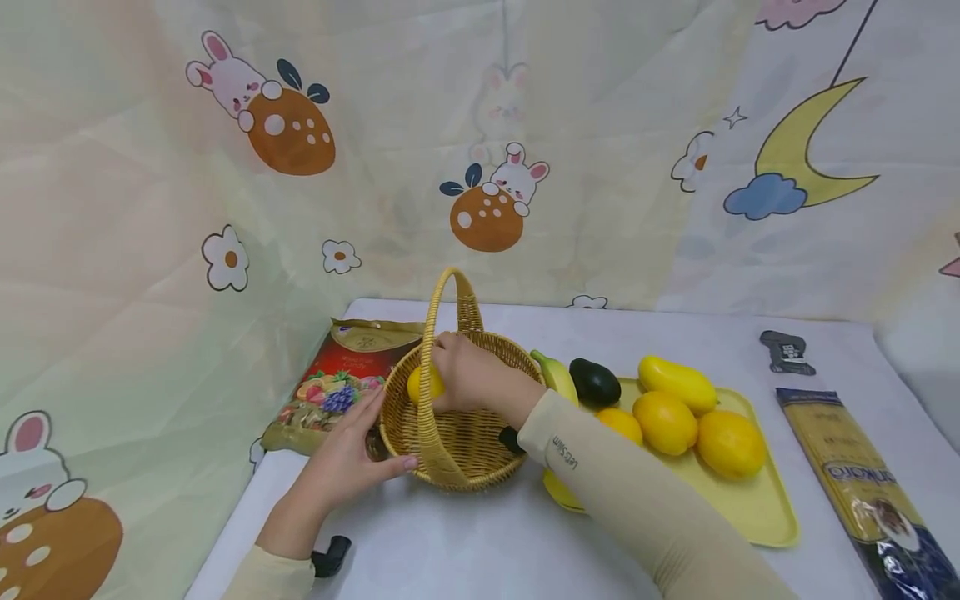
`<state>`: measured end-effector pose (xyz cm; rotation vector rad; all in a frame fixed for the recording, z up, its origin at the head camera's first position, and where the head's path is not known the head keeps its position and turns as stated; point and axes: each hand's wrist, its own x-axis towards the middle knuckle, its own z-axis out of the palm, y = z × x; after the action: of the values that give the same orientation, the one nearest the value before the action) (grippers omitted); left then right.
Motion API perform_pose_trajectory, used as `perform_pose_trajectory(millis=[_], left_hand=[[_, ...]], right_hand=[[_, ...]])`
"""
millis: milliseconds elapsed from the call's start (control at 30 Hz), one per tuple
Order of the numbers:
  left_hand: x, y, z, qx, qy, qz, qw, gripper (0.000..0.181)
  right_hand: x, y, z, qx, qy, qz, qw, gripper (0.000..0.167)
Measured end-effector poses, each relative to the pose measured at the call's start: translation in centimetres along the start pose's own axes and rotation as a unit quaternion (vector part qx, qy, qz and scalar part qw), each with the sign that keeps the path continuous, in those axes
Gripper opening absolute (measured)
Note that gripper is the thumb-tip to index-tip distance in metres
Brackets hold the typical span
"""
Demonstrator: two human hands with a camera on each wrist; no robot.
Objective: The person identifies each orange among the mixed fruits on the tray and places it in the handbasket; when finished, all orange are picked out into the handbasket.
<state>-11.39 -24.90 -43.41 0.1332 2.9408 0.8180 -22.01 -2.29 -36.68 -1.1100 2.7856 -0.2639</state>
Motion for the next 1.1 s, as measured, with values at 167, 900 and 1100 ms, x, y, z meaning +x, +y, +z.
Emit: perform_pose_trajectory(millis=[167, 900, 1100], left_hand=[[-0.1, -0.1, -0.1, 0.007, 0.002, -0.002, 1.0, 0.13], [0.0, -0.1, -0.1, 0.006, 0.003, -0.004, 1.0, 0.131], [0.0, 0.0, -0.1, 0.005, 0.002, 0.002, 1.0, 0.131]], right_hand=[[-1.2, 0.6, -1.5, 0.028, 0.019, 0.016, 0.9993, 0.079], [-11.4, 5.4, -6.3, 0.096, 0.128, 0.088, 0.9833, 0.083], [-13.9, 6.9, -6.5, 0.092, 0.146, 0.104, 0.9795, 0.084]])
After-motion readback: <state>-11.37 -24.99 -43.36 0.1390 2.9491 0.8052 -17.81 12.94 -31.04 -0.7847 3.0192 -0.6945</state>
